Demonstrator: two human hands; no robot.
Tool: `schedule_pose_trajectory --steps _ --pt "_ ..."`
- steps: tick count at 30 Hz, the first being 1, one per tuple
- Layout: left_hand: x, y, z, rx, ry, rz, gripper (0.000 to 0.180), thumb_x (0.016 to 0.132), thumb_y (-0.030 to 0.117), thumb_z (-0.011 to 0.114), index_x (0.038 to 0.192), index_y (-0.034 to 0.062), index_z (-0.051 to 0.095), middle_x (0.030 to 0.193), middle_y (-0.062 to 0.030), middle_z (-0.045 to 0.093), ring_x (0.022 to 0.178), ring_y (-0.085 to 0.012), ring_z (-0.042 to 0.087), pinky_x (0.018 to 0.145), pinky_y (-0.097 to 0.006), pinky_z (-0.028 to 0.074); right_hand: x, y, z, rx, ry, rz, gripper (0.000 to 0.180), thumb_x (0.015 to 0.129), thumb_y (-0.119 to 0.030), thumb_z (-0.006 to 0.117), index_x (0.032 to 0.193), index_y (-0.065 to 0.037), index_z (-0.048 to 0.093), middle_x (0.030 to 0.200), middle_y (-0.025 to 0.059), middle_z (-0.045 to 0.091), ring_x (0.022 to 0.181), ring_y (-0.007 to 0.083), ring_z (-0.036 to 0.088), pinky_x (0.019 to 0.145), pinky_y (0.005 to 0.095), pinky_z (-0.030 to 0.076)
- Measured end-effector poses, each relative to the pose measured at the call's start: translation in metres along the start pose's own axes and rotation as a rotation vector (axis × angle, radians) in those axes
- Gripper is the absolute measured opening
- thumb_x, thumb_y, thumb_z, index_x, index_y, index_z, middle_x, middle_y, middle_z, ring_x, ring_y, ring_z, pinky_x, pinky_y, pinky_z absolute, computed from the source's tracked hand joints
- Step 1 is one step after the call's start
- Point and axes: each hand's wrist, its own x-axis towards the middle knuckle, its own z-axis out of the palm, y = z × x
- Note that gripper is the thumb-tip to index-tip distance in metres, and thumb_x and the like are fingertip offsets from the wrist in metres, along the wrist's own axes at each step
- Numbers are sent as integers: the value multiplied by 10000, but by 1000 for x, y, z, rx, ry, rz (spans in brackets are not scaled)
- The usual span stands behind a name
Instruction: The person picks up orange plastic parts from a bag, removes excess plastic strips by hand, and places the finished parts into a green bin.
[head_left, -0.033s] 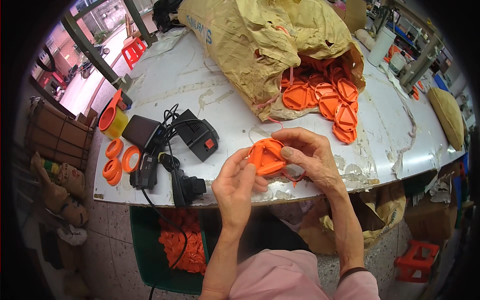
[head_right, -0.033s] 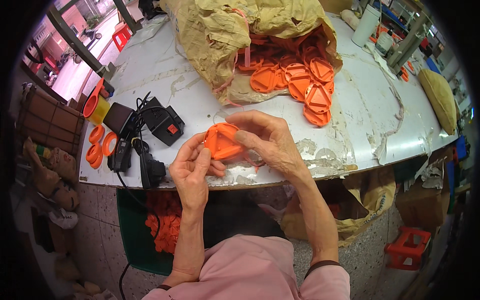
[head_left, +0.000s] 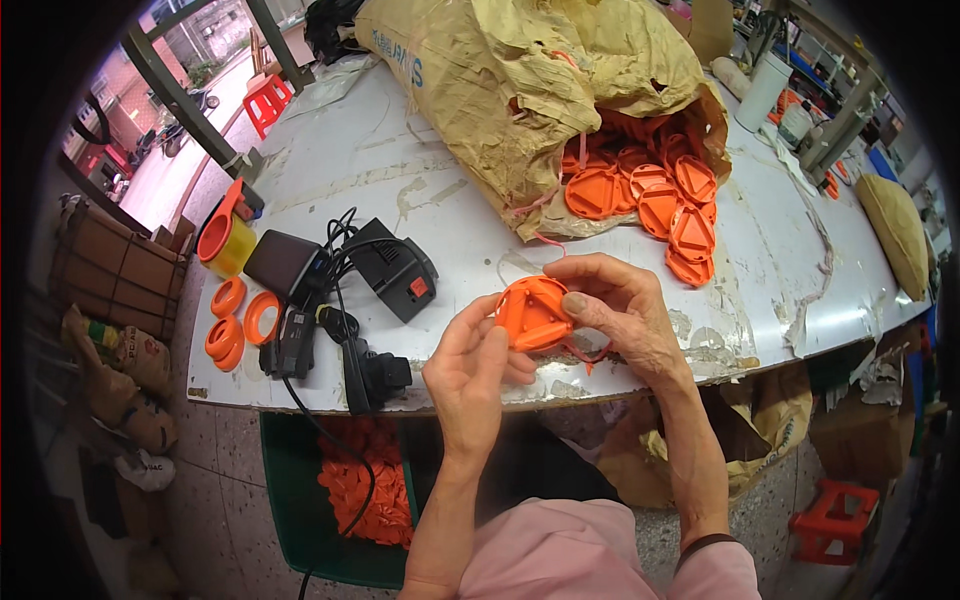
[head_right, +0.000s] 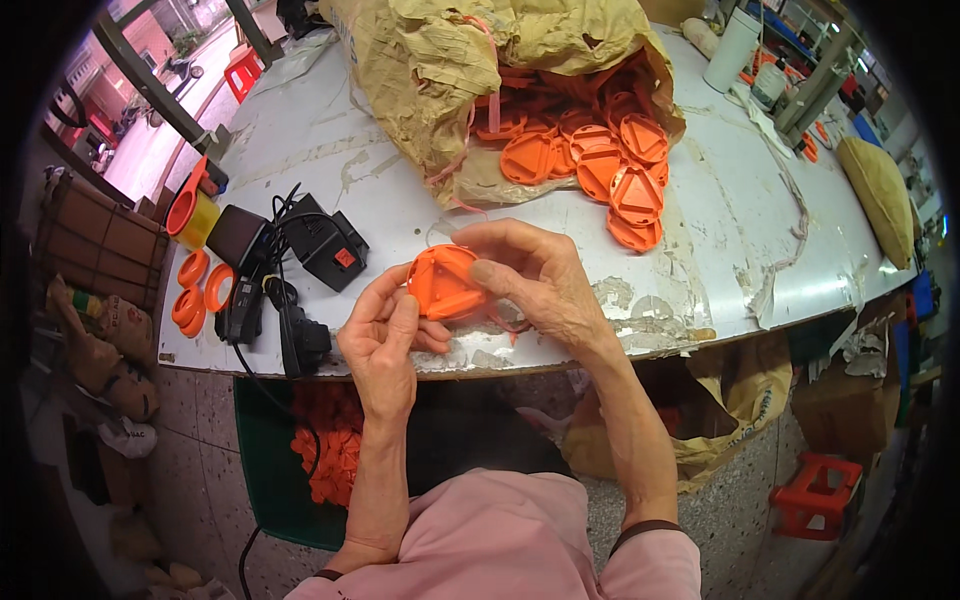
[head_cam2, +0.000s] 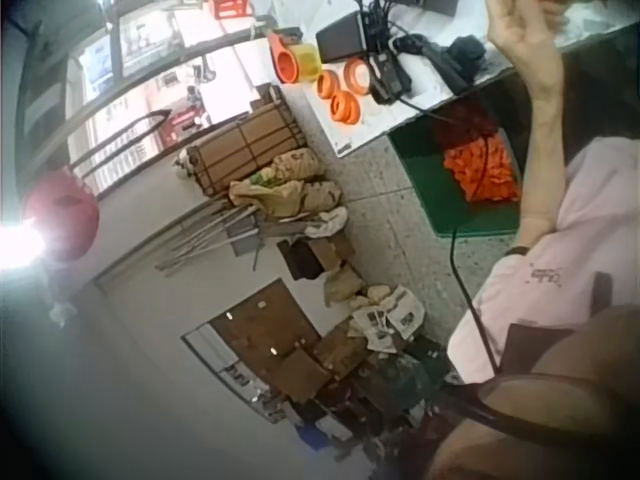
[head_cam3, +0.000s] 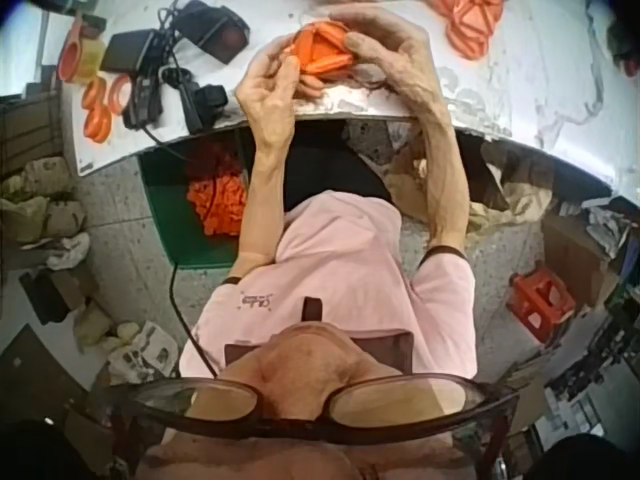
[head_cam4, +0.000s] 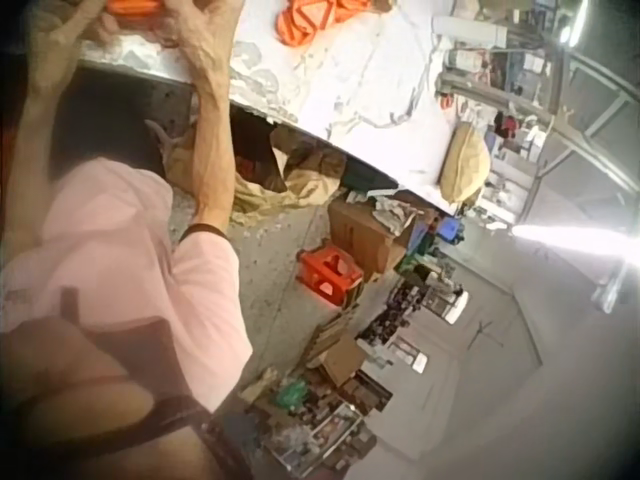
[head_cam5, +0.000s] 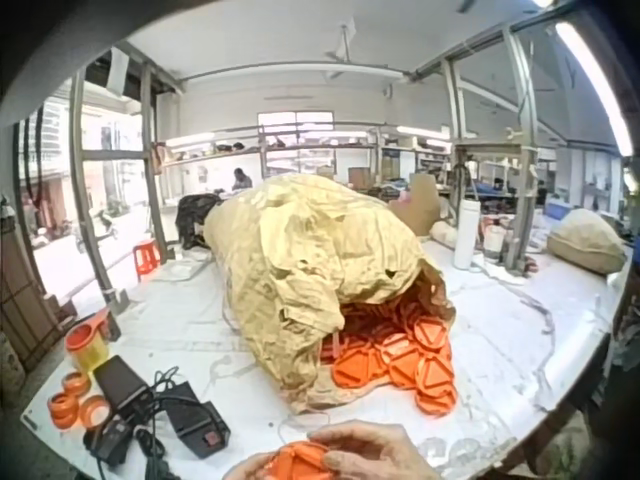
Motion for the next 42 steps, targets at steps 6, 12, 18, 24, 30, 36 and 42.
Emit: schedule_pose_trajectory --steps 6,12,18,24,30,36,42 --pt "1 1 0 12 -2 -11 303 961 97 471 1213 -62 526 757 -75 610 562 -127 603 508 -228 501 2 2 -3 75 52 59 294 871 -110 621 1131 26 600 850 50 646 705 68 582 637 202 478" --pt "0 0 -1 38 11 5 303 963 104 469 1211 -57 532 696 -64 604 547 -130 608 505 -229 499 1 1 -2 46 32 92 269 871 -105 614 1104 28 606 765 30 642 593 43 558 548 192 450" --pt "-1 0 0 53 15 15 303 964 106 464 1211 -54 536 689 -68 610 546 -126 606 518 -227 494 0 0 1 36 49 93 257 873 -101 607 1096 27 611 826 50 651 676 59 585 594 197 476" --pt "-3 -1 0 62 8 24 304 965 92 451 1218 -56 532 708 -71 613 561 -125 607 529 -228 499 0 -2 0 -7 46 105 258 878 -102 590 1099 29 607 939 75 658 813 89 610 701 221 505" --pt "-3 -1 -1 54 -18 37 304 963 74 443 1221 -64 526 777 -81 614 591 -124 610 543 -236 517 0 -2 -2 -30 36 128 264 879 -97 576 1107 33 596 962 83 661 844 107 624 755 242 514" --pt "-4 0 0 36 -3 42 303 960 72 447 1220 -61 528 779 -82 615 591 -124 609 551 -234 520 0 -3 -2 -14 43 144 267 879 -91 582 1114 34 592 970 82 657 850 105 623 761 245 517" --pt "-7 -1 4 37 -16 65 382 932 78 514 1286 -57 461 976 -108 604 753 -152 637 615 -232 532 -1 -1 0 72 46 85 275 875 -78 598 1123 38 586 942 78 653 802 96 616 693 222 513"
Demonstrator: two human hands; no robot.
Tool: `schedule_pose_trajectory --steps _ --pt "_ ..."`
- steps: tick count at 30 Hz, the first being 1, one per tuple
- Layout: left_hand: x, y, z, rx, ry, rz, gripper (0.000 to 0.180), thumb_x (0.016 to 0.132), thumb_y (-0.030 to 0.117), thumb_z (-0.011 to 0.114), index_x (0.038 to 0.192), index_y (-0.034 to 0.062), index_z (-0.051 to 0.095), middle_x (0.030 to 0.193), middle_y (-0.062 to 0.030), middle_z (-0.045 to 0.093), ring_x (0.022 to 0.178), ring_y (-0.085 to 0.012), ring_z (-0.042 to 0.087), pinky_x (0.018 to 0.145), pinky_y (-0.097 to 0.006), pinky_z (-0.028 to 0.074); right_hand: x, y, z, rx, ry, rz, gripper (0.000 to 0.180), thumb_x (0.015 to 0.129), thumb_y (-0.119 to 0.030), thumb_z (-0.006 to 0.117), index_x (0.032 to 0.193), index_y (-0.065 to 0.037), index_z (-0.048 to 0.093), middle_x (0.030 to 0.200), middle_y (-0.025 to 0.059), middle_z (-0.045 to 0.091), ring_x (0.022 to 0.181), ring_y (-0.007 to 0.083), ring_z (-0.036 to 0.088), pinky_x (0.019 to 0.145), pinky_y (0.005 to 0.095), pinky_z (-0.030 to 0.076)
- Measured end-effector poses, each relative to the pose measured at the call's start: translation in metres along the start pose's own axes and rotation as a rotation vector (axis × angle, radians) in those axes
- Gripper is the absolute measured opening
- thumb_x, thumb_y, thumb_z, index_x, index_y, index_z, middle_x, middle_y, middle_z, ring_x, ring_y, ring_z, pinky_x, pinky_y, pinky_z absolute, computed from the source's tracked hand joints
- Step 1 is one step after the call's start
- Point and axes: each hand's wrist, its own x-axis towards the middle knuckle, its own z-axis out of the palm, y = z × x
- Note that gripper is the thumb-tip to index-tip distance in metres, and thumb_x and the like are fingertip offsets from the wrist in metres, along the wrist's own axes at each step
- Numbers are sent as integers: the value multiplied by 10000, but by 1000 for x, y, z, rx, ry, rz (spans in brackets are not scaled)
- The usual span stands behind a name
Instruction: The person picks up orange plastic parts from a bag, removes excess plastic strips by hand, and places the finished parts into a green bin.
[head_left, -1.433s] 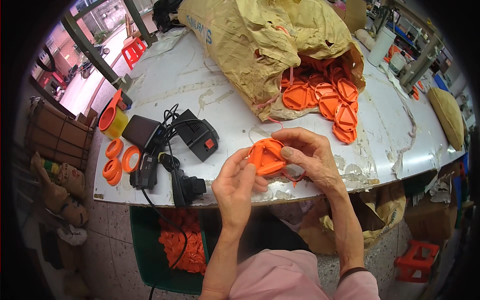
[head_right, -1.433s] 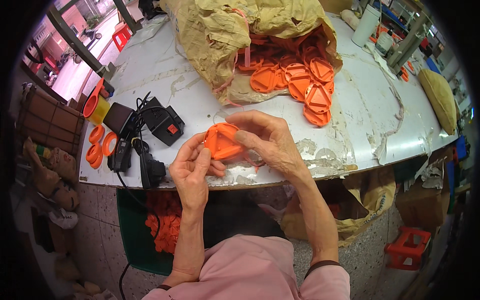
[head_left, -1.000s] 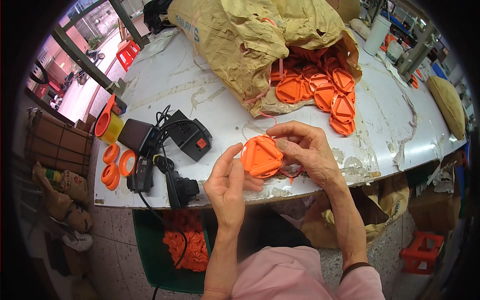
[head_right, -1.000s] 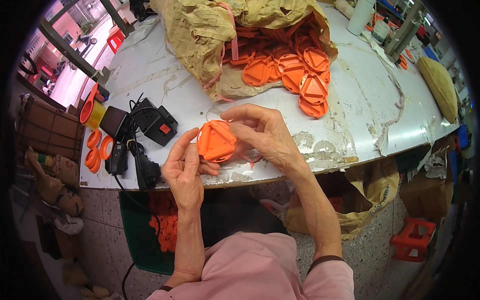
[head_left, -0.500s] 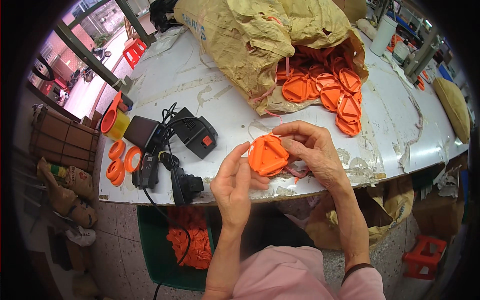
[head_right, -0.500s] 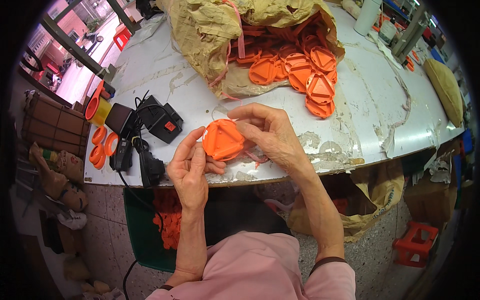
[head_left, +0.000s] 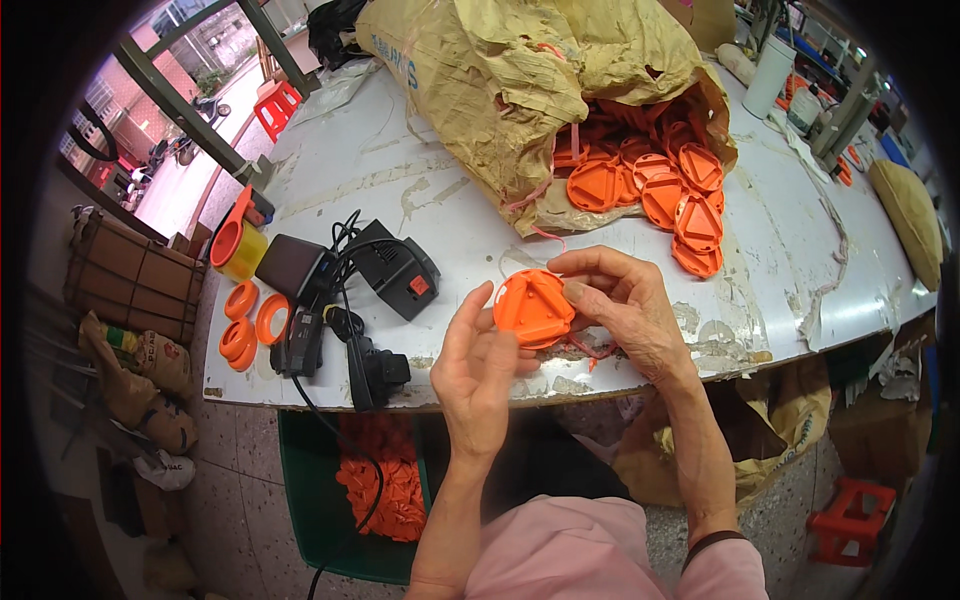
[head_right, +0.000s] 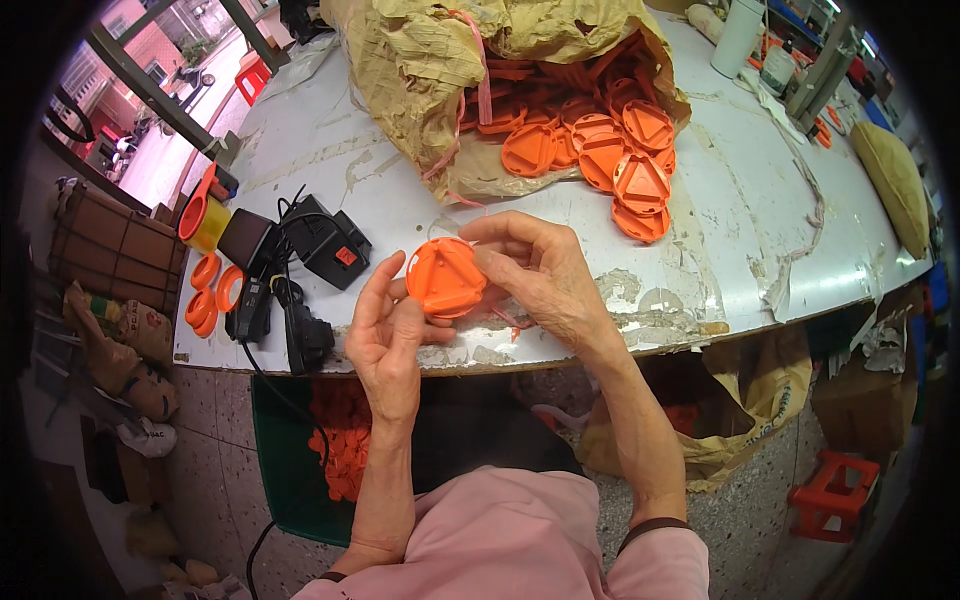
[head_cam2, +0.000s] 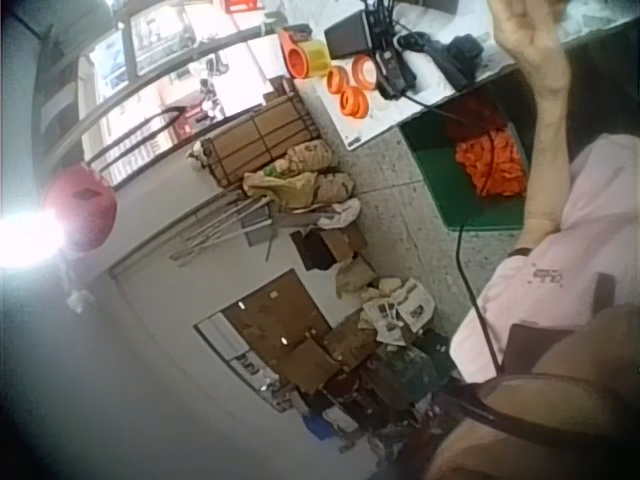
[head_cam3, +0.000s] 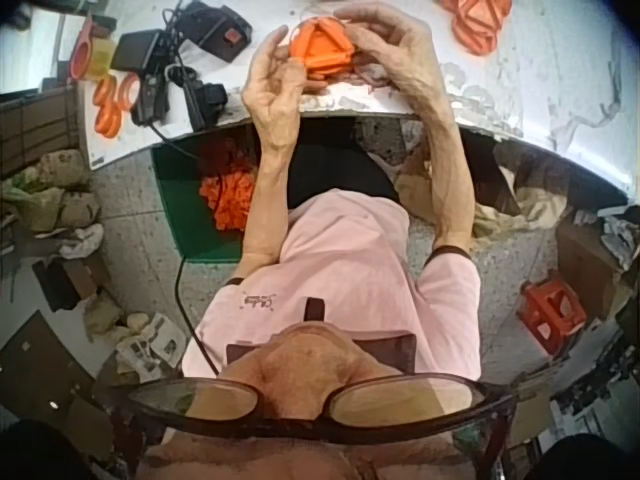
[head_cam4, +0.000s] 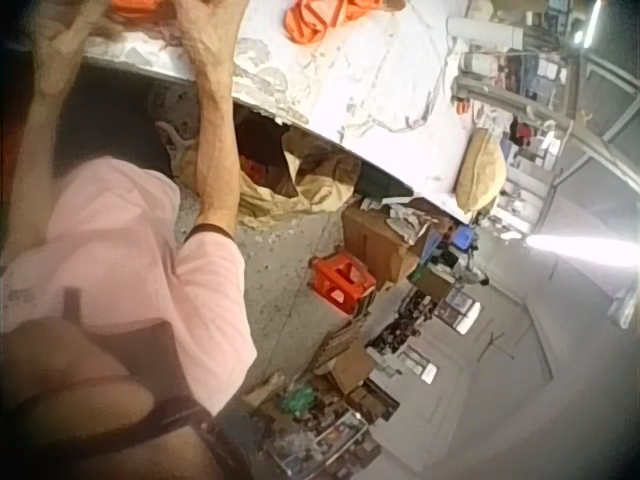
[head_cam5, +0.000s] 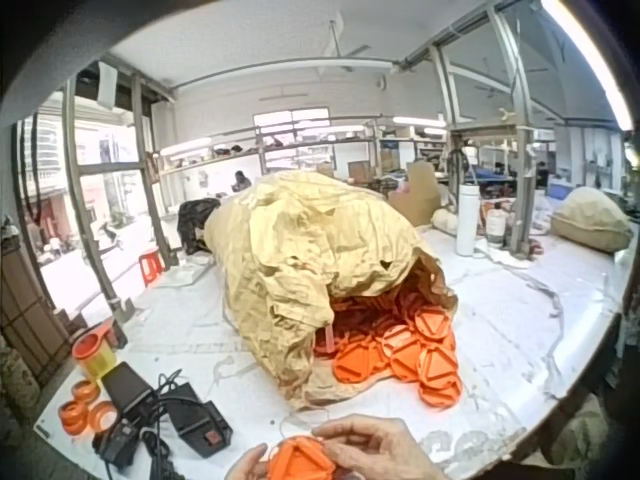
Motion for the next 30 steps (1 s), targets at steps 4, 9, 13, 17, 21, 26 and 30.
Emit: schedule_pose_trajectory --steps 4,9,13,17,21,26,30 --pt "2 -4 2 76 -32 79 550 823 -2 643 1319 -55 411 1200 -142 484 984 -217 608 700 -291 564 -1 0 2 26 -39 -13 281 860 -52 613 1125 38 585 908 77 652 752 88 613 629 209 514" --pt "3 0 5 312 -65 137 679 724 -1 735 1317 -55 409 1258 -161 425 1063 -254 572 789 -332 569 -2 -1 2 -6 -76 -17 294 829 -19 628 1115 29 587 882 70 658 754 83 613 637 201 505" --pt "1 2 4 575 -76 322 720 651 37 785 1284 -36 449 1209 -171 475 1036 -301 572 844 -362 519 -6 -6 0 -19 -278 -3 335 784 22 648 1113 16 586 865 71 664 769 87 617 691 226 509" --pt "-13 10 2 630 -94 361 700 599 49 805 1226 -19 500 1121 -185 533 1000 -332 573 846 -386 477 -8 -4 -2 -60 -317 -28 306 767 14 677 1067 3 615 837 70 669 789 111 635 748 248 509" --pt "-53 27 -21 723 -184 357 656 571 42 820 1168 -9 552 1111 -196 556 1005 -343 571 861 -381 481 -4 0 6 -79 -56 10 228 816 -27 650 1040 13 623 802 64 645 628 91 575 571 229 473" --pt "-102 6 -69 745 -218 99 679 562 49 813 1181 -17 544 1128 -193 545 1027 -361 553 876 -385 467 -3 5 5 -217 132 -153 159 856 -51 626 1001 13 629 824 50 648 718 93 602 647 224 495" --pt "-132 -42 -137 888 -47 -76 655 620 125 788 1204 -9 522 1139 -175 539 1072 -344 534 916 -382 437 -3 8 -2 -316 206 -190 235 868 -96 643 1075 12 617 886 60 656 754 117 612 697 240 513"
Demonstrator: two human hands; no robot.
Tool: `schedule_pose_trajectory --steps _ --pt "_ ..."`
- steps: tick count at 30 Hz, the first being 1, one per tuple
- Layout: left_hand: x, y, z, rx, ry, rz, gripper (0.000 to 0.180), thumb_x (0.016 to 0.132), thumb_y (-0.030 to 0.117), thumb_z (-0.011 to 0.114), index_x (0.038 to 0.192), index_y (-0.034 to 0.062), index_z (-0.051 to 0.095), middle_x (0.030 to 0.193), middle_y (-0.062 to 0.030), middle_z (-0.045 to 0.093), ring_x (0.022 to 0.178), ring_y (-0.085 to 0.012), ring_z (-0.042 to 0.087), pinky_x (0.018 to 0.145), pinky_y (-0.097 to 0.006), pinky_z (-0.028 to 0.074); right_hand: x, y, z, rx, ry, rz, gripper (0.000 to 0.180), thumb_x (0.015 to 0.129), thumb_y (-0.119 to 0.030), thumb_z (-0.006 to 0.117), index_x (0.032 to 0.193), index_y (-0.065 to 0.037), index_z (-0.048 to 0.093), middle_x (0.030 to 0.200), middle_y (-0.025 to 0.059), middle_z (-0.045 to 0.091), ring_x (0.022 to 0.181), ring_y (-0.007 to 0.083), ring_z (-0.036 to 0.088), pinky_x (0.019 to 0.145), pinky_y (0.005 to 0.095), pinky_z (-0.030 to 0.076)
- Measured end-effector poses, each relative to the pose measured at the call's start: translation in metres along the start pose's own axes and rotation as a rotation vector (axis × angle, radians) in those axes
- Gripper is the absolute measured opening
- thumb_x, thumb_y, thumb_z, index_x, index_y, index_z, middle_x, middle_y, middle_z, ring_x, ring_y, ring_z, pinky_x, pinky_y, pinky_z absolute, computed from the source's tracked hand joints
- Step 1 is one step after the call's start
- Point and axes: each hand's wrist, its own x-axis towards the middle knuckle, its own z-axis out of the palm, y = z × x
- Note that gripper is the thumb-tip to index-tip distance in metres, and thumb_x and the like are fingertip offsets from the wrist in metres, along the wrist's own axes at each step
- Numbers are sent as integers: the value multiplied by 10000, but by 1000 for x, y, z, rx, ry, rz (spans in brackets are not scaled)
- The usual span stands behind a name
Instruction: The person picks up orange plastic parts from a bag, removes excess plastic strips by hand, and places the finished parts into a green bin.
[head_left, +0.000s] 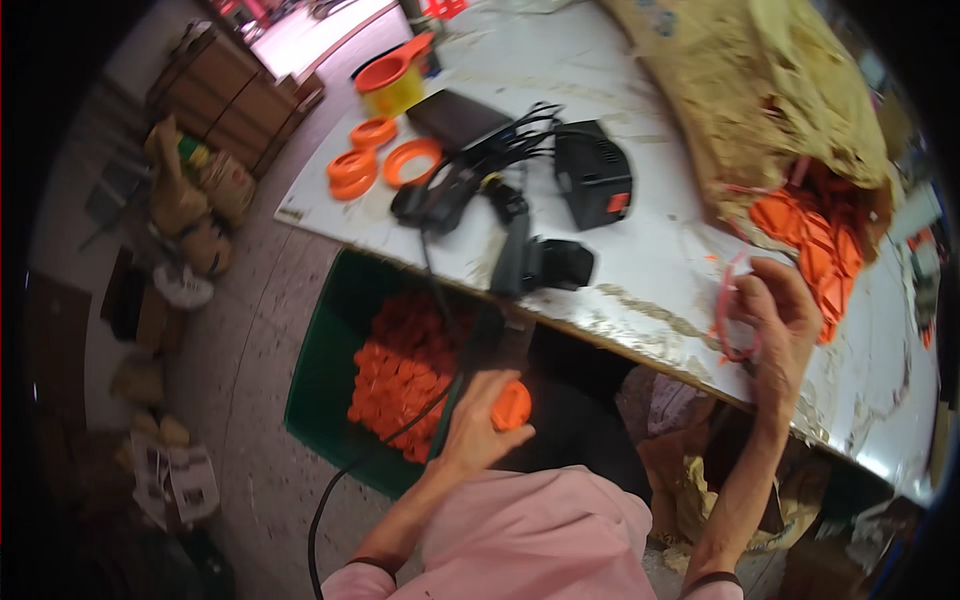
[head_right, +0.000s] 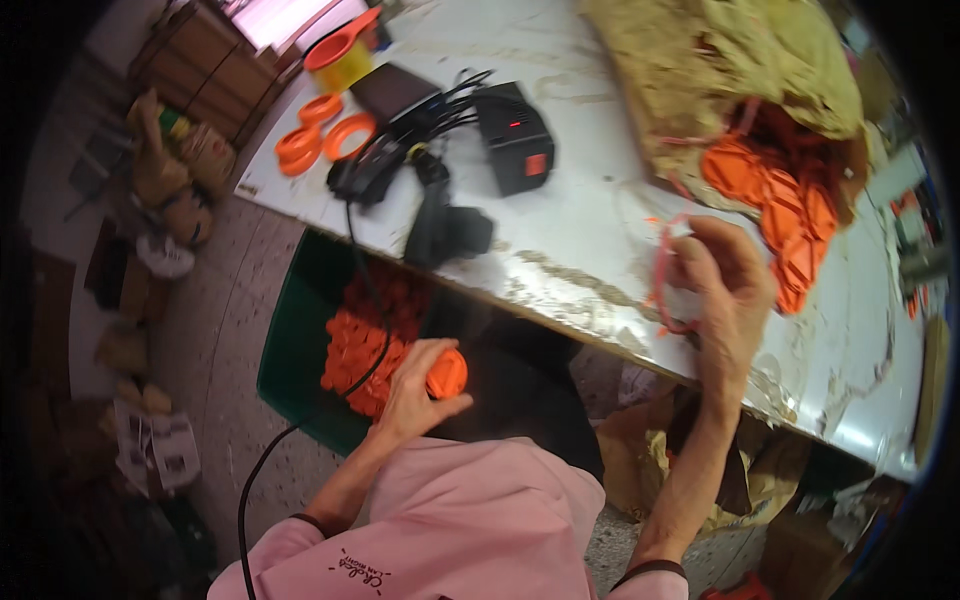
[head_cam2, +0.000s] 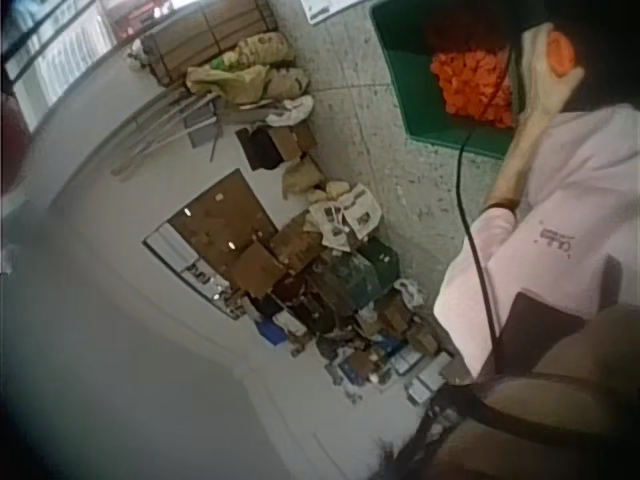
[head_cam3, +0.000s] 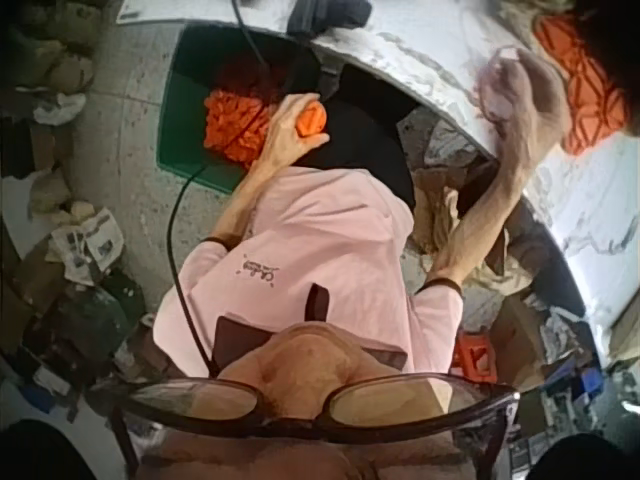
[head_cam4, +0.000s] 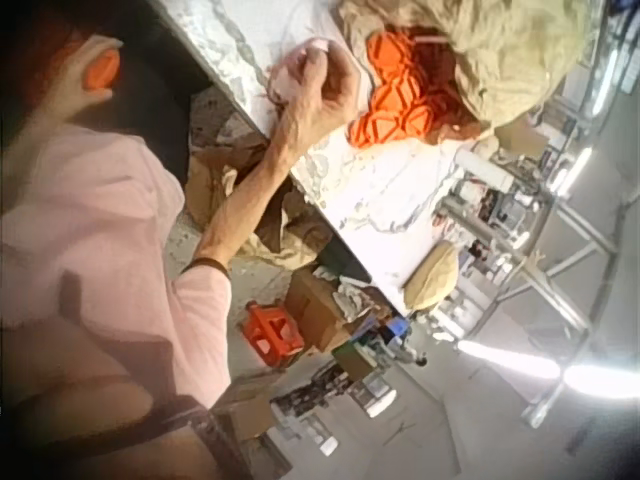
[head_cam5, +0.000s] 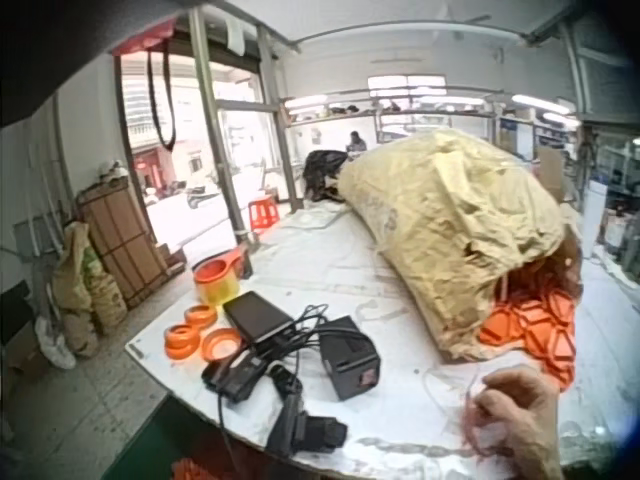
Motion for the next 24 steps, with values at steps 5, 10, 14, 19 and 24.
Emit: schedule_pose_trajectory --steps 5,10,14,19,24 --pt "-32 -113 4 -265 277 -532 711 643 197 811 1244 -24 501 1151 -142 586 1114 -255 538 970 -354 409 4 6 6 -52 86 -10 256 875 -96 638 1103 16 609 906 79 661 782 122 616 712 241 514" --pt "-69 -205 16 26 331 -695 752 599 232 829 1229 -37 519 1183 -201 582 1125 -316 542 964 -384 416 9 16 2 -135 103 -28 285 899 -131 625 1136 23 595 946 76 640 817 118 609 741 245 509" --pt "-99 -266 31 20 334 -980 766 589 201 829 1249 -23 510 1226 -262 532 1179 -377 490 987 -427 394 10 15 3 -196 134 -11 332 906 -160 626 1198 -9 580 993 59 634 870 95 598 771 211 487" --pt "-124 -325 55 -69 361 -1272 851 676 307 783 1359 -12 388 1351 -296 409 1286 -400 368 1049 -443 318 11 14 4 -227 141 -24 321 907 -158 623 1179 8 585 1000 66 636 856 96 602 760 215 494" --pt "-103 -314 52 -42 175 -1331 835 721 351 740 1371 -22 371 1319 -289 461 1246 -399 434 1025 -429 353 14 17 6 -251 149 -21 318 901 -170 635 1158 13 596 988 71 639 840 99 601 756 219 496"
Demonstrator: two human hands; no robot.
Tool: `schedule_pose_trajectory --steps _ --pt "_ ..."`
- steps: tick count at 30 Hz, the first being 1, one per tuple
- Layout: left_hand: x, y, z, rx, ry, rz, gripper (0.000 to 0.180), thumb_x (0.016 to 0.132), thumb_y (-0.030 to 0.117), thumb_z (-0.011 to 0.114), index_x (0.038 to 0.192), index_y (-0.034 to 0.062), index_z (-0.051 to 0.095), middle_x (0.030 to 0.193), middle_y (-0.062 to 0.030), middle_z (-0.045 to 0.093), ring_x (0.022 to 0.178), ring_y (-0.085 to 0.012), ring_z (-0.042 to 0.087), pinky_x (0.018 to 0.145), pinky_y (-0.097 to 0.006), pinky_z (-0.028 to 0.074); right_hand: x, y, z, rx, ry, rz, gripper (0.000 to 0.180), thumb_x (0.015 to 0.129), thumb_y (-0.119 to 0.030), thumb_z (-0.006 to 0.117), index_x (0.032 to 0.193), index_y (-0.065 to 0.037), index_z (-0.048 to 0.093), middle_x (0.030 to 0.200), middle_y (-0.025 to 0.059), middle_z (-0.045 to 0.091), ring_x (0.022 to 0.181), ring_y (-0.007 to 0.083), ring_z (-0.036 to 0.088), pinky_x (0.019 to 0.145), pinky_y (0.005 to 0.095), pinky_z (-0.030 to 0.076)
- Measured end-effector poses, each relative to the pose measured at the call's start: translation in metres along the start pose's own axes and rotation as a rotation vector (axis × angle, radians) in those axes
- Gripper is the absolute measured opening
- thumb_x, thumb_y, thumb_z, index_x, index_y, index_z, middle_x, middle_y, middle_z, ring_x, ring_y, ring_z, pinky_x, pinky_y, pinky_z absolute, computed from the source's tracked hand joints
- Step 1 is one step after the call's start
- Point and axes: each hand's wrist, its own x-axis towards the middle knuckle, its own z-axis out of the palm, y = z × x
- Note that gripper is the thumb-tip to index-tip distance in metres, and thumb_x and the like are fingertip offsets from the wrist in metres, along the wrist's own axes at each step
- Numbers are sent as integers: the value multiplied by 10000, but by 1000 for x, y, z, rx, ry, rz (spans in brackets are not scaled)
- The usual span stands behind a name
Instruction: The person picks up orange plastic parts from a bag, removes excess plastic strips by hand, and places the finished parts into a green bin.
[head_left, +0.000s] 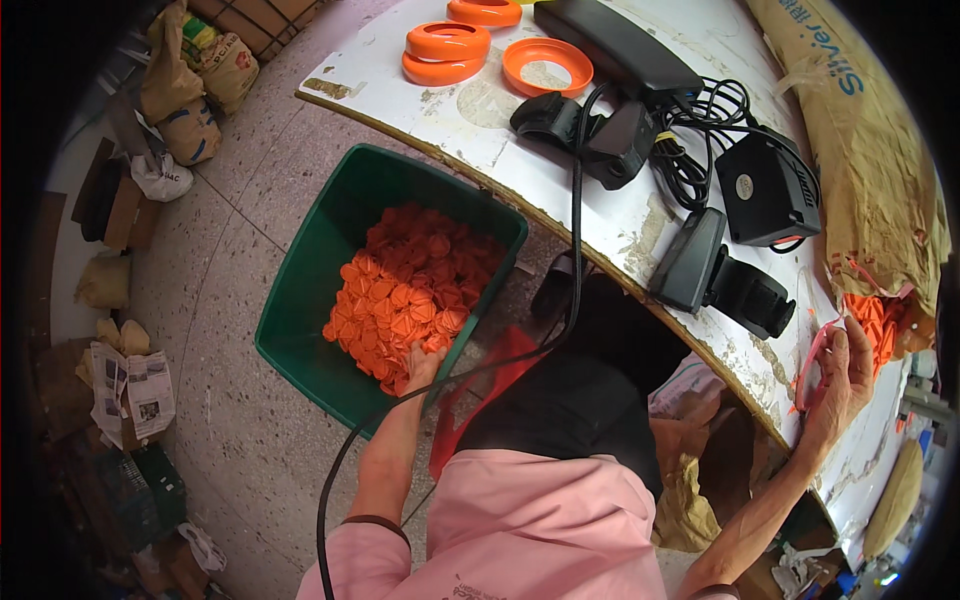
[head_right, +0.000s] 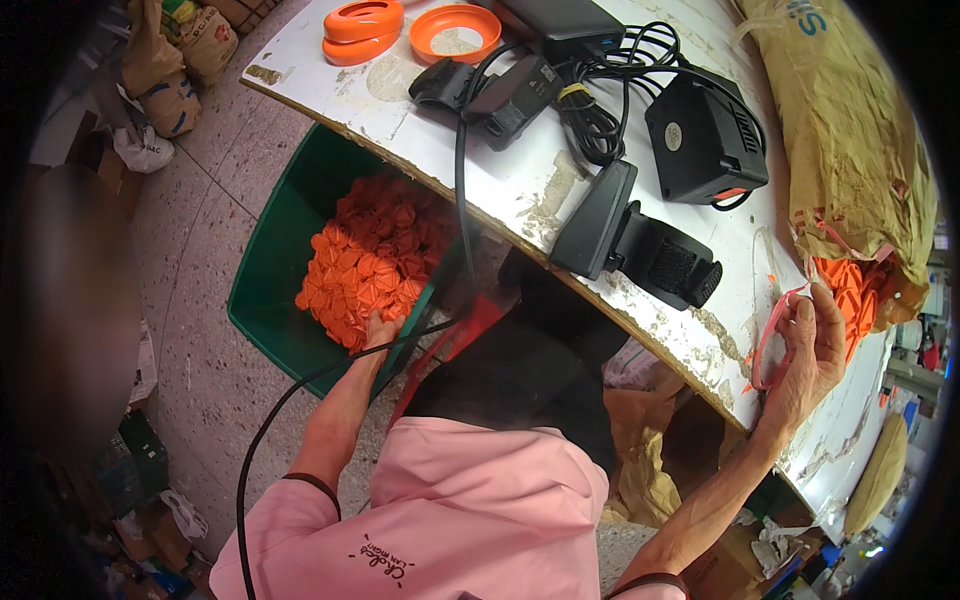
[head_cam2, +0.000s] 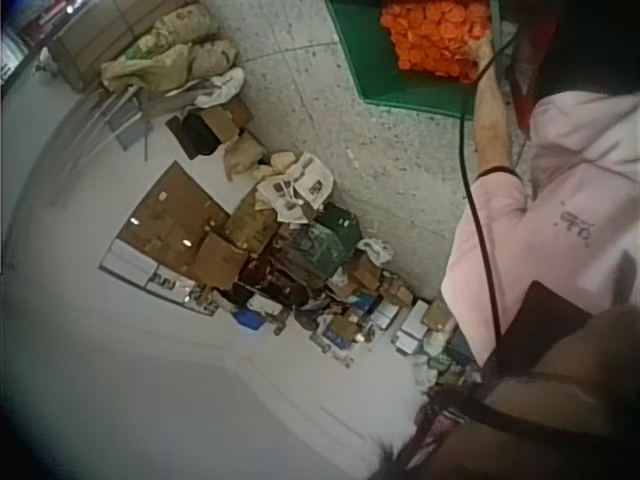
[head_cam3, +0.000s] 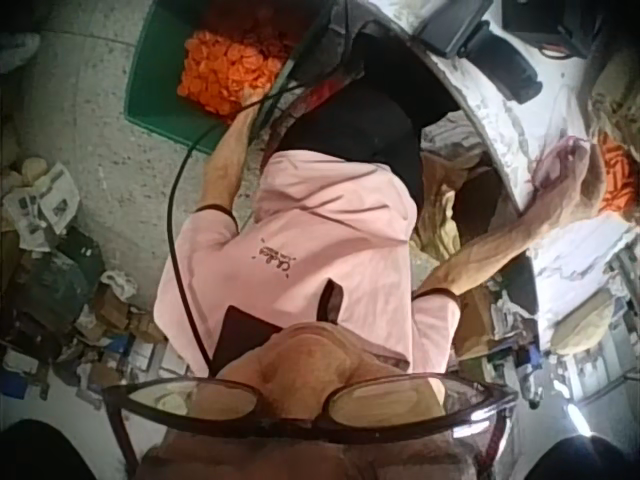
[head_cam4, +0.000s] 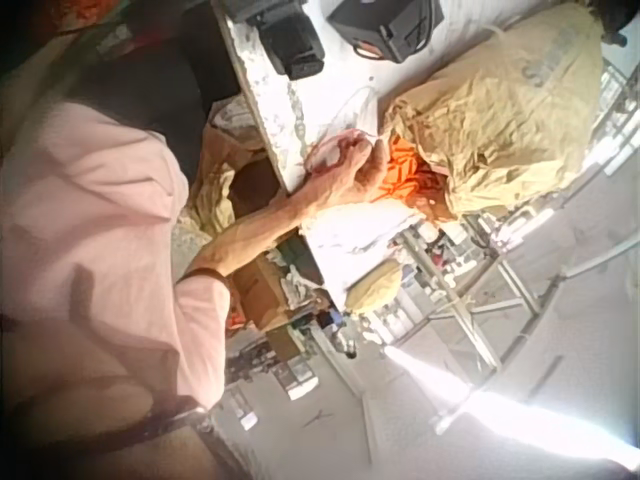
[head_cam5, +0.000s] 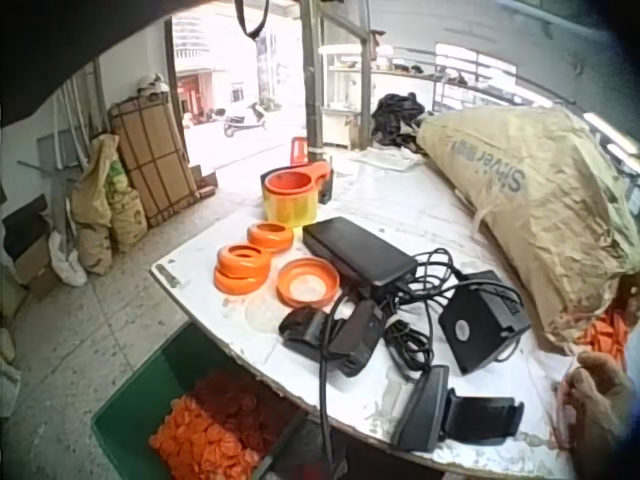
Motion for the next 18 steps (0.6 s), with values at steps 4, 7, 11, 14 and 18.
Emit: schedule_pose_trajectory --steps 4,7,11,14,18 --pt "0 3 4 -16 102 155 797 723 332 729 1361 -3 388 1373 -275 391 1285 -403 364 1038 -453 329 -2 -6 6 -48 38 -5 278 892 -155 642 1122 1 623 968 57 645 831 95 600 743 218 488" --pt "1 9 1 94 96 360 751 719 302 718 1331 -16 421 1353 -271 401 1284 -410 346 1042 -474 317 -6 -20 8 -94 85 -38 210 875 -104 636 1062 -9 644 912 35 639 778 94 579 711 222 465" --pt "-25 -6 -15 -14 259 683 624 766 260 694 1280 -19 477 1148 -243 527 1110 -381 479 967 -438 373 -4 -10 16 42 22 -57 177 866 -51 621 1031 13 634 889 48 648 785 107 598 712 237 478" --pt "-71 19 -30 -98 118 772 465 811 95 619 1240 -50 517 1225 -199 559 1128 -290 543 987 -374 403 8 -13 7 202 48 34 167 861 -45 622 1012 23 631 856 49 654 771 111 621 700 247 506" --pt "-166 83 -57 -274 -156 875 421 806 -23 599 1221 -43 529 1044 -129 624 956 -206 620 847 -311 495 48 16 -34 23 182 -176 249 816 -52 637 1052 28 622 914 76 666 832 145 626 753 260 498"
